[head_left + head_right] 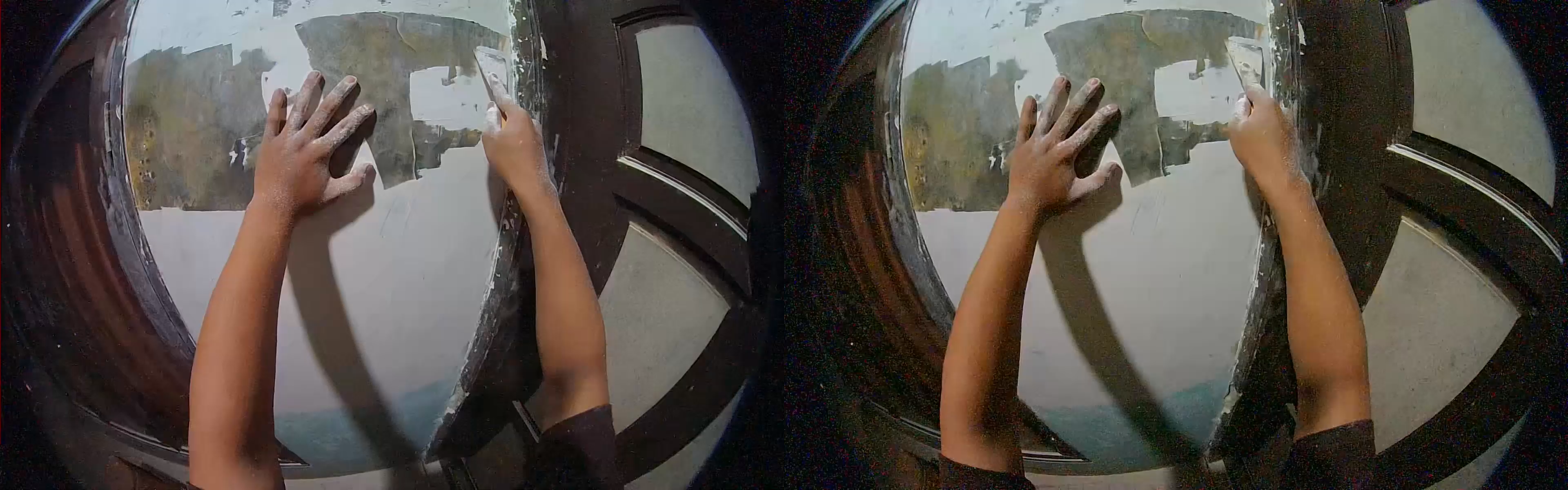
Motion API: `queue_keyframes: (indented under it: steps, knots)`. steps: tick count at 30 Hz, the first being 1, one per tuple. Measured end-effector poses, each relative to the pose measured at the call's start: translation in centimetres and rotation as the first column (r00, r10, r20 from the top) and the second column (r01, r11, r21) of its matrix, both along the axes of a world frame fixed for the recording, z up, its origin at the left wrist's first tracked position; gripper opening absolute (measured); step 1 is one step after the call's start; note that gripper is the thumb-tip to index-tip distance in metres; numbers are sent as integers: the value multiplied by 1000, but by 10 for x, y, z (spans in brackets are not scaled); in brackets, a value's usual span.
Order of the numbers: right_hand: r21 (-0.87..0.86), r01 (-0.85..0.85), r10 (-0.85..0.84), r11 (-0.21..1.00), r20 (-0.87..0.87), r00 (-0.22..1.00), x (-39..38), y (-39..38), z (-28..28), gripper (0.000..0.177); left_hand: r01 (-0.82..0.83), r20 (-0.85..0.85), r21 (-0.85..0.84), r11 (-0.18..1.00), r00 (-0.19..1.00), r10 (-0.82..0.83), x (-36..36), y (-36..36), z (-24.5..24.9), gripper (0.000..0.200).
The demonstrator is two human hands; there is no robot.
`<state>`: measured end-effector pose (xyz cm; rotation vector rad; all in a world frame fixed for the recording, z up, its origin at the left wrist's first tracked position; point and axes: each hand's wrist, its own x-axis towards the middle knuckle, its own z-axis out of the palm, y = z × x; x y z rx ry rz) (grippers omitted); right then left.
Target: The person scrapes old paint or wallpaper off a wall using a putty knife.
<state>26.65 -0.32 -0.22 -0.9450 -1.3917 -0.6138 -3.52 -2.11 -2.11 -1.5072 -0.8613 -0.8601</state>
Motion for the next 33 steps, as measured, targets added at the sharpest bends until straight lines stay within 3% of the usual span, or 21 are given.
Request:
queue_keyframes:
  steps: [2, 6, 8, 9, 11, 12, 15, 17, 19, 21, 22, 25, 26, 29, 33]
  knots:
    - [-47, -31, 31, 998, -18, 999, -3, -5, 5, 26, 7, 14, 1, 1000, 1000, -7, 0, 2, -1, 71]
    - [-166, -48, 41, 985, -47, 998, -15, -23, -55, 29, 9, 16, -15, 1000, 1000, -9, 0, 0, 0, 72]
    - [-150, -70, 63, 986, -46, 997, -16, -18, -71, 29, 15, 23, -9, 1000, 1000, -15, 0, 0, -2, 72]
    - [17, -150, 150, 989, -36, 988, -11, 0, -70, 29, 21, 21, -6, 1000, 1000, -21, 0, 1, -1, 71]
    - [-247, -5, -6, 969, -45, 999, -16, -24, -32, 30, 6, 13, 0, 1000, 1000, -6, 0, -1, -1, 71]
    - [-71, -6, 5, 997, -11, 1000, -9, -6, -28, 31, 15, 19, -1, 1000, 1000, -15, 0, -1, -2, 71]
    - [-14, -25, 25, 1000, -1, 1000, -9, 1, -49, 31, 23, 34, 7, 1000, 999, -24, 0, 0, -3, 70]
    - [-229, -61, 49, 971, -57, 997, -18, -16, -78, 41, 48, 44, 3, 999, 998, -48, -1, 0, -4, 69]
    - [-184, 7, -5, 983, 11, 1000, -19, -19, -82, 44, 86, 37, 23, 996, 996, -87, -3, 1, -2, 67]
    - [-134, -123, 117, 983, -52, 992, -24, -24, -59, 40, 85, 38, 26, 996, 996, -86, 0, 0, -3, 65]
    - [-122, -39, 39, 992, 1, 999, -21, -23, -50, 38, 80, 40, 32, 996, 996, -82, 0, 0, -3, 63]
    - [-208, -75, 69, 975, -35, 997, -24, -23, -56, 39, 79, 41, 41, 996, 996, -80, 1, -1, -2, 64]
    - [-88, -73, 75, 993, 23, 997, -23, -14, -76, 38, 94, 44, 40, 995, 994, -95, 0, 0, -3, 64]
    - [-122, -80, 80, 989, -3, 997, -30, -12, -105, 36, 109, 57, 41, 993, 992, -111, -2, 6, -4, 66]
    - [-148, -81, 84, 986, 14, 996, -32, -16, -67, 32, 88, 55, 18, 996, 995, -89, 0, -1, -2, 66]
